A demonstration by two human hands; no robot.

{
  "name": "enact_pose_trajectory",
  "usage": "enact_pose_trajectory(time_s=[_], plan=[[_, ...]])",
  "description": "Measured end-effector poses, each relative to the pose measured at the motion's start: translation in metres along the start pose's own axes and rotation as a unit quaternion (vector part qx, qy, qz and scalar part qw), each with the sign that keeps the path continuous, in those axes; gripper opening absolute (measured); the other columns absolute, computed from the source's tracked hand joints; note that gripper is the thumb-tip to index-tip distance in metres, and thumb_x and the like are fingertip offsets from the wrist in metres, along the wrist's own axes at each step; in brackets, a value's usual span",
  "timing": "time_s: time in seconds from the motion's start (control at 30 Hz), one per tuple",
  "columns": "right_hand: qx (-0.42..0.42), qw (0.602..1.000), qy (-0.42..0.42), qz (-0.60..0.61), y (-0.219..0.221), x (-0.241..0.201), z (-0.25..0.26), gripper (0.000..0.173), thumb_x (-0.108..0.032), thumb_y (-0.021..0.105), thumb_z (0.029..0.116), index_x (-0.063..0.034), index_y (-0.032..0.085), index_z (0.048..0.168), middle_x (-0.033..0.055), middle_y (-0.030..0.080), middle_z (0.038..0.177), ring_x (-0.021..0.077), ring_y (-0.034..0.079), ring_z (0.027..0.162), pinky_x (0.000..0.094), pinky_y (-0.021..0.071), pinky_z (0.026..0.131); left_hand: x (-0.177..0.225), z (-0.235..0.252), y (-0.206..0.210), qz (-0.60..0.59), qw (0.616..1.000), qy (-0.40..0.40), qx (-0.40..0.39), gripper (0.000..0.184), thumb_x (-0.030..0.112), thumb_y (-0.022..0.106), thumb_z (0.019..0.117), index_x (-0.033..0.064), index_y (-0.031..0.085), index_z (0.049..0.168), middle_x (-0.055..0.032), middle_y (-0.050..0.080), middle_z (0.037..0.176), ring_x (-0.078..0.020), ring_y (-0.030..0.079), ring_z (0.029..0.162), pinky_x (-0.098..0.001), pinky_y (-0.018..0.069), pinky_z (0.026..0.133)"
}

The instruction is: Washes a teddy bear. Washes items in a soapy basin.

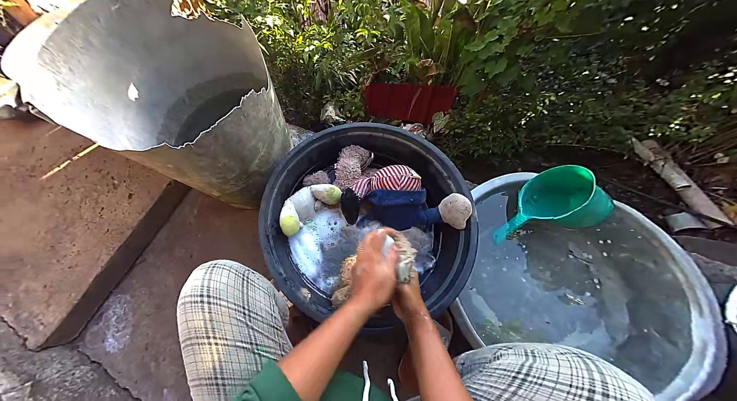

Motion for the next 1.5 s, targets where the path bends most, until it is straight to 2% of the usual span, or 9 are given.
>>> enact_pose_trajectory(time_s=[0.07, 0.17, 0.27, 0.43, 0.53, 0.7, 1.07, 1.33, 1.5], plan=[[-0.002, 0.999, -0.002, 0.036, -0.005, -0.001, 0.004, 0.03, -0.006, 0.051, 0.0956, -0.0024, 0.046, 0.125, -0.0024, 0.064, 0.096, 0.001, 0.064, 0.087, 0.0225, 0.0566, 0.078, 0.013, -0.011, 0.011, 0.1, 0.99, 0.097, 0.021, 0.04, 0.033, 0.05, 0.1041, 0.0174, 0.067, 0.136, -0.0234, 0.047, 0.154, -0.044, 0.042, 0.145, -0.0629, 0.0409, 0.112], [-0.015, 0.999, 0.033, -0.001, -0.003, 0.007, 0.003, 0.072, 0.009, 0.068, 0.0545, 0.0016, 0.048, 0.123, 0.0071, 0.069, 0.097, 0.0114, 0.069, 0.081, 0.0306, 0.0613, 0.067, -0.011, 0.02, -0.005, 0.045, 0.998, -0.01, -0.044, 0.043, 0.033, 0.036, 0.1095, 0.0112, 0.064, 0.135, -0.0164, 0.061, 0.14, -0.0323, 0.056, 0.132, -0.0567, 0.0461, 0.108], [-0.031, 0.997, 0.055, -0.045, 0.007, 0.01, -0.005, 0.089, 0.019, 0.069, 0.0432, 0.0035, 0.044, 0.128, 0.01, 0.067, 0.107, 0.0112, 0.07, 0.09, 0.0293, 0.0619, 0.073, -0.047, 0.043, -0.016, -0.164, 0.972, -0.157, -0.051, 0.043, 0.029, 0.033, 0.1137, -0.0034, 0.056, 0.131, -0.0233, 0.059, 0.13, -0.0285, 0.057, 0.12, -0.0467, 0.0449, 0.106], [0.02, 0.999, 0.022, 0.029, -0.003, 0.008, -0.001, 0.029, 0.0, 0.048, 0.0973, -0.0013, 0.048, 0.126, 0.0014, 0.063, 0.097, 0.0042, 0.064, 0.086, 0.0244, 0.0569, 0.077, 0.002, -0.013, 0.009, 0.055, 0.995, 0.029, 0.083, 0.04, 0.026, 0.045, 0.1044, 0.0072, 0.066, 0.132, -0.0243, 0.056, 0.142, -0.0433, 0.052, 0.133, -0.0619, 0.0423, 0.104], [0.055, 0.996, 0.033, 0.062, -0.004, 0.005, -0.003, 0.05, 0.012, 0.057, 0.0677, -0.0039, 0.049, 0.114, 0.0017, 0.067, 0.088, 0.0067, 0.067, 0.073, 0.0259, 0.0587, 0.062, -0.019, 0.002, 0.008, 0.003, 0.996, 0.071, 0.062, 0.043, 0.023, 0.038, 0.1064, 0.0023, 0.065, 0.132, -0.0251, 0.058, 0.139, -0.0405, 0.053, 0.132, -0.0575, 0.0422, 0.109], [0.008, 0.997, 0.037, 0.068, 0.01, -0.006, -0.013, 0.076, 0.019, 0.06, 0.0522, -0.0042, 0.041, 0.122, 0.003, 0.067, 0.096, 0.0089, 0.07, 0.078, 0.0276, 0.061, 0.063, -0.138, 0.019, 0.0, -0.079, 0.954, -0.276, -0.088, 0.044, 0.023, 0.044, 0.1084, -0.0035, 0.05, 0.143, -0.0288, 0.056, 0.141, -0.0371, 0.053, 0.134, -0.054, 0.0416, 0.113], [0.056, 0.985, 0.038, 0.158, 0.006, -0.006, -0.006, 0.049, 0.015, 0.054, 0.0634, -0.0056, 0.051, 0.108, 0.0034, 0.069, 0.088, 0.011, 0.07, 0.077, 0.0308, 0.061, 0.067, -0.068, 0.014, -0.007, -0.054, 0.984, -0.167, -0.02, 0.04, 0.013, 0.036, 0.1071, -0.0029, 0.054, 0.139, -0.0286, 0.053, 0.14, -0.04, 0.049, 0.135, -0.054, 0.0381, 0.114], [-0.032, 0.964, -0.017, 0.265, 0.006, -0.019, -0.011, 0.029, -0.002, 0.075, 0.0554, -0.0159, 0.071, 0.081, 0.001, 0.075, 0.077, 0.0097, 0.073, 0.07, 0.0307, 0.0621, 0.063, -0.115, -0.011, -0.004, -0.393, 0.836, -0.376, 0.071, 0.041, 0.024, 0.031, 0.1136, -0.0049, 0.054, 0.132, -0.0213, 0.063, 0.118, -0.0244, 0.061, 0.101, -0.0423, 0.052, 0.09], [0.061, 0.922, -0.036, 0.381, -0.008, -0.003, 0.016, 0.013, -0.013, 0.06, 0.0729, -0.0116, 0.062, 0.086, 0.0053, 0.071, 0.077, 0.0159, 0.072, 0.071, 0.0375, 0.0612, 0.063, -0.059, 0.005, -0.014, -0.022, 0.972, -0.22, 0.079, 0.039, 0.011, 0.039, 0.1064, 0.0051, 0.06, 0.139, -0.0245, 0.051, 0.146, -0.0403, 0.048, 0.137, -0.0558, 0.0394, 0.113]])
Point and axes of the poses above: each hand's wrist, its own z-axis towards the middle knuckle, its own y-axis out of the palm, x = y × z, the point moved 5 cm from there along z, towards the middle knuckle
